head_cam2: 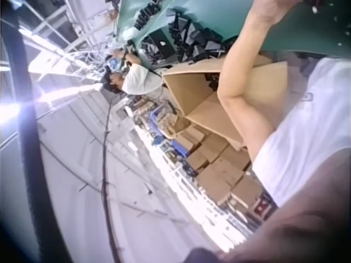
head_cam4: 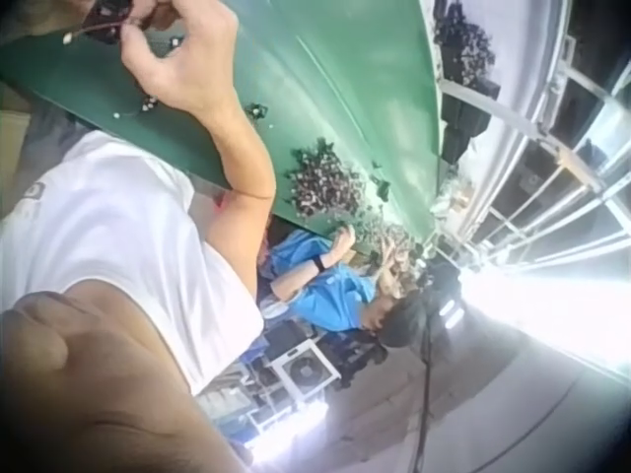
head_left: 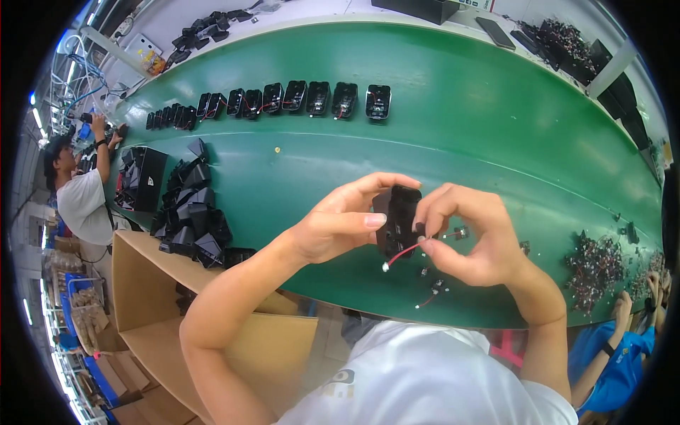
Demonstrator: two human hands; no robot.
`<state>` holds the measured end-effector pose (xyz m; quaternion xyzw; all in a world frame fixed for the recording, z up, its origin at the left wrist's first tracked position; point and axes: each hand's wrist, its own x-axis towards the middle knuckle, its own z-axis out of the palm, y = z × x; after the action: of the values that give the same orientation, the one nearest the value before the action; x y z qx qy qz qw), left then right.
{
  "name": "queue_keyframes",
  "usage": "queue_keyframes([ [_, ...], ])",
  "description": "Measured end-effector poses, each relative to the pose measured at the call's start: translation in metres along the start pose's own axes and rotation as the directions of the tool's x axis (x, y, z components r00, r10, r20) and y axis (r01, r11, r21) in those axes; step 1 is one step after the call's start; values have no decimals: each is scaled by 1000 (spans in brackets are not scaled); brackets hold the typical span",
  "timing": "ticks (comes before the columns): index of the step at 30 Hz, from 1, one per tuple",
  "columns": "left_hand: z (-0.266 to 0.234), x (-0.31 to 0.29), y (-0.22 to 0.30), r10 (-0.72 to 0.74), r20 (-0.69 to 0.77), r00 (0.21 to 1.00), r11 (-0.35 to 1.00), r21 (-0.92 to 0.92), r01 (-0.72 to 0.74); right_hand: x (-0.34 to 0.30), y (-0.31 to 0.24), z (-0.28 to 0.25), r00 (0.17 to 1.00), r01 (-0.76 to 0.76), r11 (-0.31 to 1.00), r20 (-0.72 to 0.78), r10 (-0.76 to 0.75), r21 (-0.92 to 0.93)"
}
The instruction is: The person assembles small electronic components into plastic housings by hand, taking the components from a cardboard box and inserting them into the housings.
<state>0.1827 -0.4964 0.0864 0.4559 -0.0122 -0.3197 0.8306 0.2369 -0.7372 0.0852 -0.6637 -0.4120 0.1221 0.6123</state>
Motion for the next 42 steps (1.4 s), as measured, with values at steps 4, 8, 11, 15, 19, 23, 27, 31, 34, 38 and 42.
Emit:
queue_keyframes([
  [4, -3, 0, -1, 39, -1, 999, 999, 20, -39, 3, -8, 12, 999, -36, 995, 3, 36, 90],
  [8, 7, 1, 0, 57, -112, 992, 998, 47, -52, 2, -2, 10, 989, 73, 997, -133, -70, 14],
  [11, 7, 1, -1, 80, -105, 991, 996, 51, -75, 0, -3, 7, 976, 133, 987, -162, -146, -90],
  [15, 6, 1, -2, 82, -94, 992, 996, 33, -79, 3, -3, 6, 977, 185, 980, -89, -192, -79],
  [19, 10, 0, -1, 76, -96, 992, 996, 43, -72, 2, -3, 12, 987, 112, 992, -114, -117, -50],
  [23, 11, 2, -3, 122, -133, 984, 992, 54, -116, -2, 1, 22, 972, 99, 993, -207, -110, -64],
  [27, 4, 3, -7, 156, -109, 982, 982, 120, -143, 1, 4, 14, 963, 196, 939, -127, -239, -283],
  [31, 3, 6, -13, 171, -88, 981, 960, 238, -146, -1, 4, 17, 951, 238, 886, -90, -296, -397],
  [34, 4, 7, -12, 167, -111, 980, 964, 229, -139, -3, 9, 18, 968, 177, 929, -115, -224, -326],
  [38, 8, 9, -13, 167, -142, 976, 978, 151, -145, -4, 18, 22, 961, 157, 931, -165, -220, -329],
  [42, 3, 8, -10, 191, -128, 973, 968, 190, -165, -3, 1, 12, 981, 133, 945, -96, -169, -299],
])
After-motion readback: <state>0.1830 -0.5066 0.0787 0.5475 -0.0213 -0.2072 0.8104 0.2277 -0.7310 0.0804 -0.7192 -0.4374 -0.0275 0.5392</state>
